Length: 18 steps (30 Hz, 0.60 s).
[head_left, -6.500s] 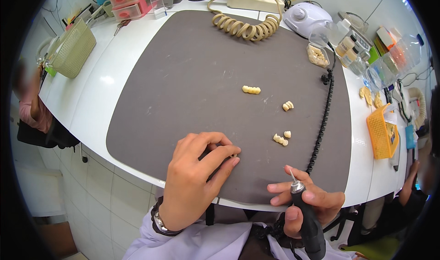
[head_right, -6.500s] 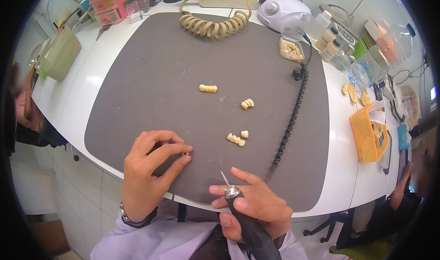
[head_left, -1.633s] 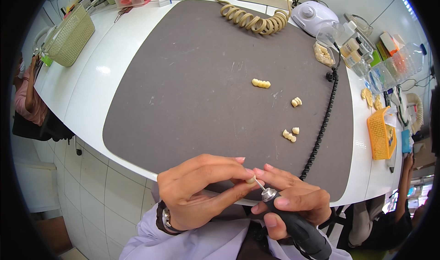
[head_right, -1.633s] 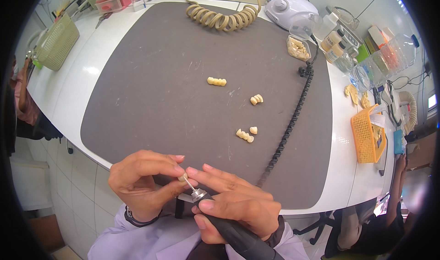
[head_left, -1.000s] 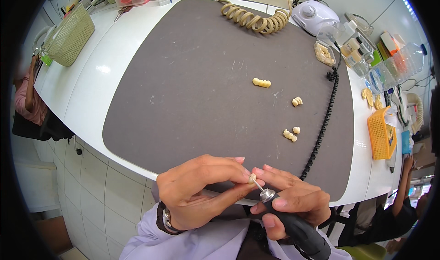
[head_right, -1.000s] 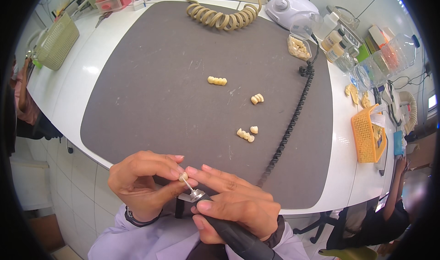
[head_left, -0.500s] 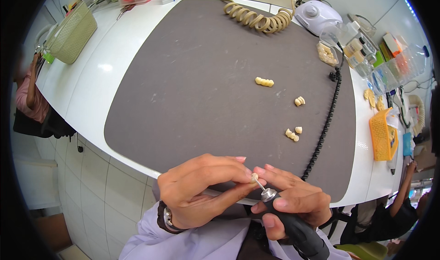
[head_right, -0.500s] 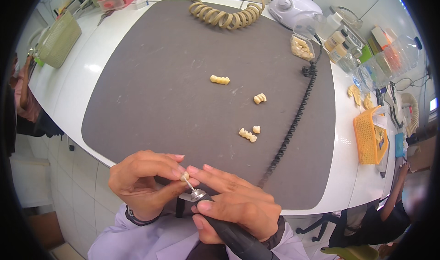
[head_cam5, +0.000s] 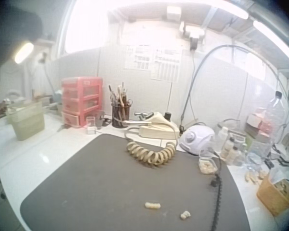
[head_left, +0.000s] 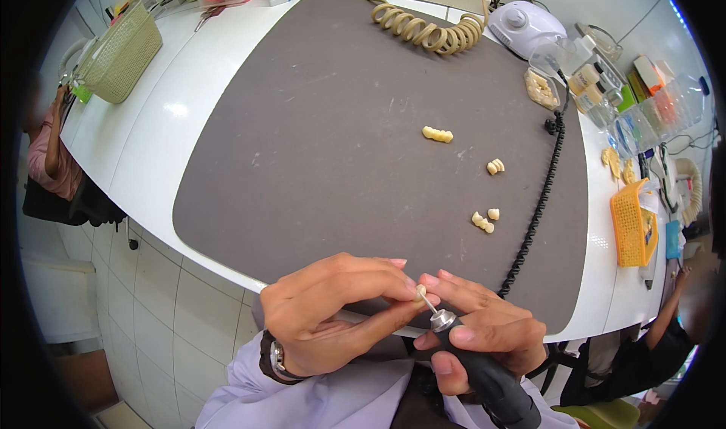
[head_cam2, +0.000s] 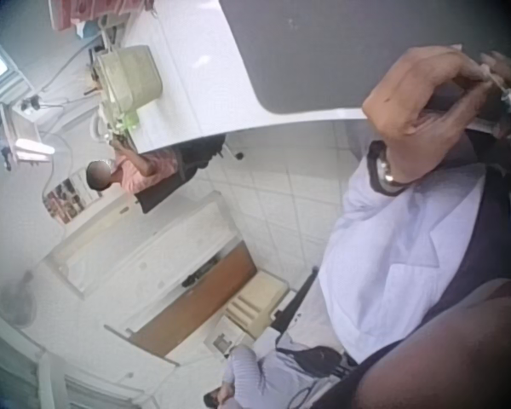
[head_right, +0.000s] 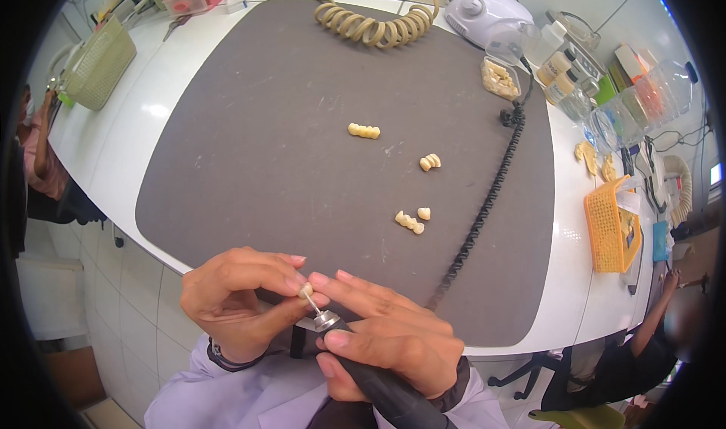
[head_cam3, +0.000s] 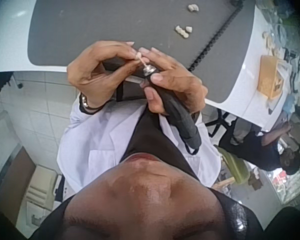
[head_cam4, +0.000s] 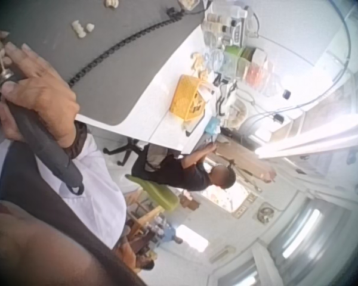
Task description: The person holds small dental crown components and applies a rotating polishing tool to the surfaces. The person turns the crowns over to polish different sides and moves them between the workstation mat and the tool tip.
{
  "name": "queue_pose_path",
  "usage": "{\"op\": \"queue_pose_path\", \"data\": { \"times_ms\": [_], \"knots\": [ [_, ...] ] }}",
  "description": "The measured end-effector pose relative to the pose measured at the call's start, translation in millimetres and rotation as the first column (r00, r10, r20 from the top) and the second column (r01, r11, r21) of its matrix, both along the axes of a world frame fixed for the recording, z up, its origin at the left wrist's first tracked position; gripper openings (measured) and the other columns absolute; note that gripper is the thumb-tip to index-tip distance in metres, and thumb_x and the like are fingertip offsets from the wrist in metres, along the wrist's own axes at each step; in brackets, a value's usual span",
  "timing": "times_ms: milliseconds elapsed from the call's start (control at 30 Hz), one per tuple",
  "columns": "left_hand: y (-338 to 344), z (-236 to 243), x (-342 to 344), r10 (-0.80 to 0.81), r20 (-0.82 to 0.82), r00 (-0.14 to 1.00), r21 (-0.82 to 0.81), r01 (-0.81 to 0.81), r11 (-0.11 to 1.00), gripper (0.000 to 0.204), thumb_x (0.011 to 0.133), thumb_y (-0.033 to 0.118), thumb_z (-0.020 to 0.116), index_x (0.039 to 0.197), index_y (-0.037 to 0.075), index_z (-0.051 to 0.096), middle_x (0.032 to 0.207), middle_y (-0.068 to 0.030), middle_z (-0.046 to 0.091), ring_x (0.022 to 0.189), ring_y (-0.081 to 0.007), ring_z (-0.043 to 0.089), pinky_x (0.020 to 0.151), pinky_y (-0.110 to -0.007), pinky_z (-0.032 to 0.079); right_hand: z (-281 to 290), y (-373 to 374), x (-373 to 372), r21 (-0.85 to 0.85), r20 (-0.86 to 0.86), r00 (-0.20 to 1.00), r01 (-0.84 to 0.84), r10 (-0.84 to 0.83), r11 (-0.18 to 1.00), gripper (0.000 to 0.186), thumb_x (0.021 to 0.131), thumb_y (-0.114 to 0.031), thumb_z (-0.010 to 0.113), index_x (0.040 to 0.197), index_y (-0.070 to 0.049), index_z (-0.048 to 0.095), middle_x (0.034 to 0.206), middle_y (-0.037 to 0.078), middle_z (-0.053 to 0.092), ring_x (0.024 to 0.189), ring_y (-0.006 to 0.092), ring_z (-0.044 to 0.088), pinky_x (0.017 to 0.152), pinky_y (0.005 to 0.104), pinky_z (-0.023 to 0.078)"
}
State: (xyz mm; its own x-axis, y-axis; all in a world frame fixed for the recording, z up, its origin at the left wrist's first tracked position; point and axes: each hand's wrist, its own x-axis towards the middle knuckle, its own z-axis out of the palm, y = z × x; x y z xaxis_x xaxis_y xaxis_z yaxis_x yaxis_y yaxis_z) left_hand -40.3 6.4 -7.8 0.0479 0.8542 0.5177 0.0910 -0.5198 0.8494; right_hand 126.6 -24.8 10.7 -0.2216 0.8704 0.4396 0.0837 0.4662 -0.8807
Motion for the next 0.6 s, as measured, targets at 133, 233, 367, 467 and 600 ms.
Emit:
{"op": "queue_pose_path", "data": {
  "times_ms": [133, 233, 367, 467, 600],
  "knots": [
    [-0.6, 1.4, -0.2, 0.002, 0.002, 1.000, -0.014, -0.002, 1.000, 0.022, 0.060, -0.006, 0.078, 0.077, 0.000, 0.066, 0.073, -0.0078, 0.067, 0.069, -0.0170, 0.066, 0.073, -0.034, 0.057, 0.0, -0.5, -1.2, 0.004, 0.003, 1.000, 0.009, -0.009, 1.000, 0.039, 0.069, 0.001, 0.073, 0.103, -0.009, 0.057, 0.080, 0.010, 0.069, 0.107, 0.0368, 0.059, 0.092, 0.0496, 0.046],
    [-0.4, 1.1, -0.1, -0.006, 0.001, 1.000, -0.008, 0.006, 1.000, 0.022, 0.060, -0.006, 0.078, 0.077, 0.000, 0.066, 0.073, -0.0078, 0.067, 0.069, -0.0171, 0.066, 0.072, -0.034, 0.057, 0.6, -1.4, -1.6, 0.008, 0.001, 1.000, 0.024, -0.024, 1.000, 0.039, 0.069, 0.001, 0.073, 0.103, -0.009, 0.057, 0.079, 0.010, 0.069, 0.106, 0.0364, 0.059, 0.092, 0.0494, 0.047],
    [-1.0, 0.2, -0.8, 0.006, -0.007, 1.000, -0.010, -0.007, 1.000, 0.022, 0.060, -0.006, 0.078, 0.077, 0.000, 0.066, 0.073, -0.0079, 0.067, 0.069, -0.0172, 0.066, 0.072, -0.034, 0.057, -2.6, -0.3, -2.6, 0.013, -0.009, 1.000, 0.027, -0.027, 1.000, 0.037, 0.069, 0.001, 0.073, 0.101, -0.009, 0.057, 0.079, 0.010, 0.069, 0.106, 0.0359, 0.060, 0.092, 0.0496, 0.046],
    [-0.3, -0.4, -0.2, 0.006, -0.014, 1.000, 0.003, -0.006, 1.000, 0.022, 0.060, -0.006, 0.078, 0.077, 0.000, 0.066, 0.073, -0.0082, 0.066, 0.069, -0.0173, 0.066, 0.072, -0.034, 0.057, -0.1, -0.9, -3.5, -0.005, -0.019, 0.999, 0.043, -0.043, 0.999, 0.035, 0.069, 0.001, 0.073, 0.099, -0.009, 0.058, 0.080, 0.010, 0.069, 0.104, 0.0364, 0.061, 0.092, 0.0505, 0.046],
    [-0.7, 1.9, 0.1, 0.013, -0.028, 1.000, -0.013, -0.013, 1.000, 0.022, 0.060, -0.006, 0.078, 0.077, 0.000, 0.065, 0.073, -0.0085, 0.066, 0.068, -0.0169, 0.066, 0.071, -0.034, 0.057, -1.2, -2.3, -4.6, -0.024, -0.059, 0.994, 0.089, -0.091, 0.996, 0.033, 0.069, 0.002, 0.073, 0.096, -0.009, 0.059, 0.080, 0.010, 0.069, 0.103, 0.0373, 0.061, 0.094, 0.0524, 0.044]
  ]
}}
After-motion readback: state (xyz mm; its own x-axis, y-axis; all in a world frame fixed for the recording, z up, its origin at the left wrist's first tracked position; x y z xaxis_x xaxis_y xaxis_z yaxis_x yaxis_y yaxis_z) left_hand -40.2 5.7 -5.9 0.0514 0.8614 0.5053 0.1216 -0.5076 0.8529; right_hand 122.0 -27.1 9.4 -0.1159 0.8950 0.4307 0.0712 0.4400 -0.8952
